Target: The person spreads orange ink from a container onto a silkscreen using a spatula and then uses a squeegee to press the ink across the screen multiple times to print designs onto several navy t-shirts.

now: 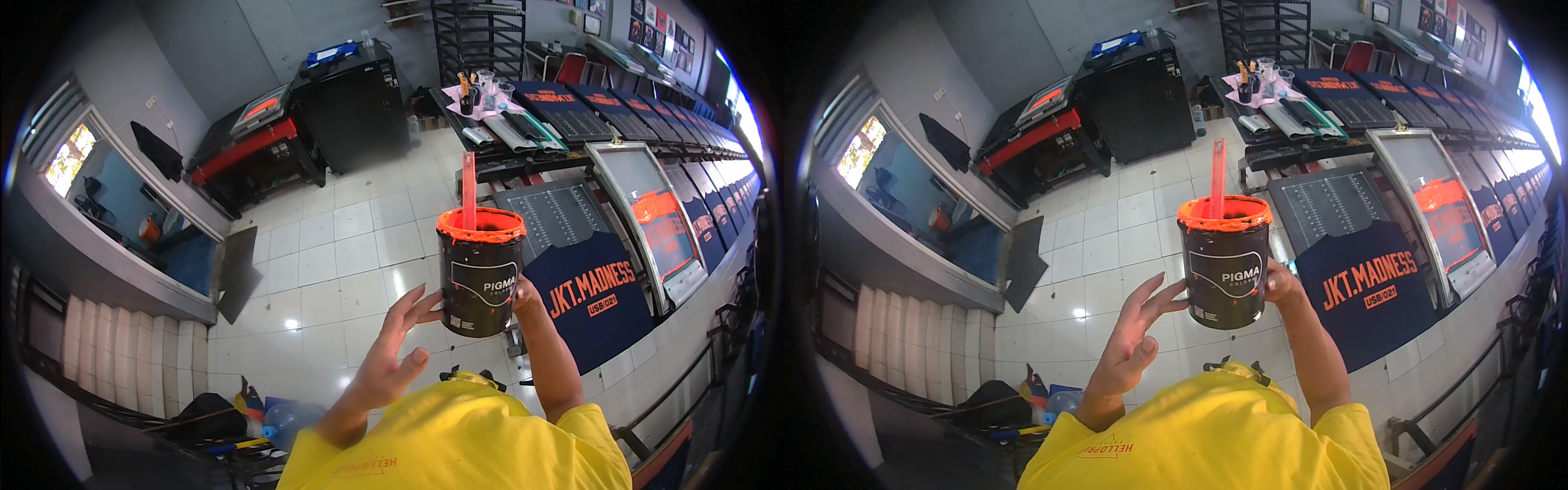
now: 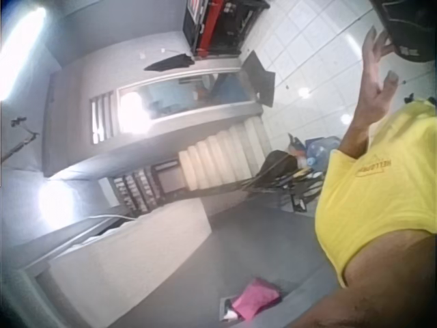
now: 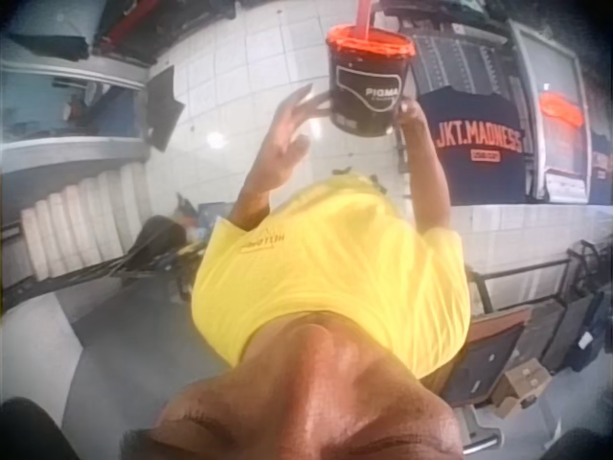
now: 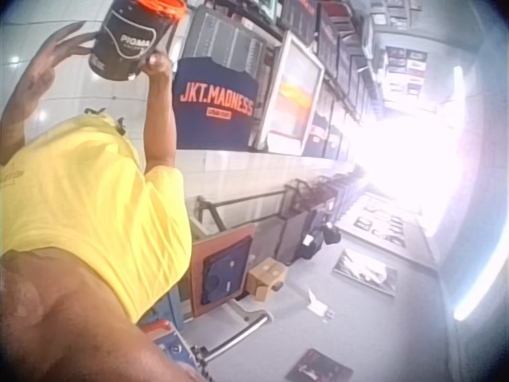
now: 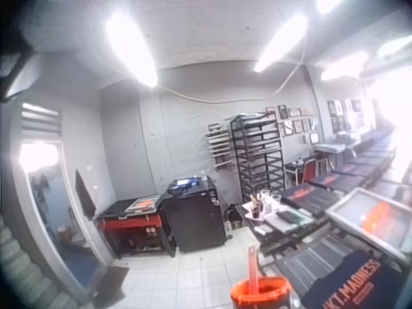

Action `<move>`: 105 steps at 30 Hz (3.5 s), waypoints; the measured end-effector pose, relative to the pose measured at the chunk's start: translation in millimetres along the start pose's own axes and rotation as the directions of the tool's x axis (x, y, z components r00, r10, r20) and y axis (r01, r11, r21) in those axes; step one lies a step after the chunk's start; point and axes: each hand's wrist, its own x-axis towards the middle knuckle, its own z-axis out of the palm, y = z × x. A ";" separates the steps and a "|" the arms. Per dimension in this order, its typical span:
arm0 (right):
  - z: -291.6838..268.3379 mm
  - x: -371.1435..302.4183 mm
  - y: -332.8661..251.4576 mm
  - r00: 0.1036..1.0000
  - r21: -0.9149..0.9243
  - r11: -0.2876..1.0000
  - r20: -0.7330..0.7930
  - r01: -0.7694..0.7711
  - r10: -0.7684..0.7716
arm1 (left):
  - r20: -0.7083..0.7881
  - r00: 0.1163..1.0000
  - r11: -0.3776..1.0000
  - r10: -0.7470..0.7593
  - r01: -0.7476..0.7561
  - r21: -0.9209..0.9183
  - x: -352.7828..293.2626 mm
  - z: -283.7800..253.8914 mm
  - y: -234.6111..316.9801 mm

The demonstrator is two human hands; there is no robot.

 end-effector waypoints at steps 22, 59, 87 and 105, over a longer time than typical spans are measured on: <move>74.3 21.7 -1.2 0.970 -0.444 0.896 -0.223 -0.014 -0.095 | -0.280 0.956 0.977 -0.086 0.136 0.165 12.9 -3.3 -76.1; -107.7 3.7 133.6 0.615 -0.603 0.484 -0.773 -0.635 -0.156 | 0.105 0.899 0.900 -0.426 0.410 0.145 104.8 -89.2 -392.5; -294.2 -162.6 472.7 0.019 0.195 0.487 -0.916 -0.852 0.400 | 0.161 0.705 0.591 -0.690 0.421 0.688 37.7 -0.6 -1022.6; -142.0 -51.4 373.7 0.219 -0.198 0.546 -0.975 -0.814 -0.026 | 0.038 0.820 0.546 -0.571 0.345 0.764 -123.9 -288.4 -704.3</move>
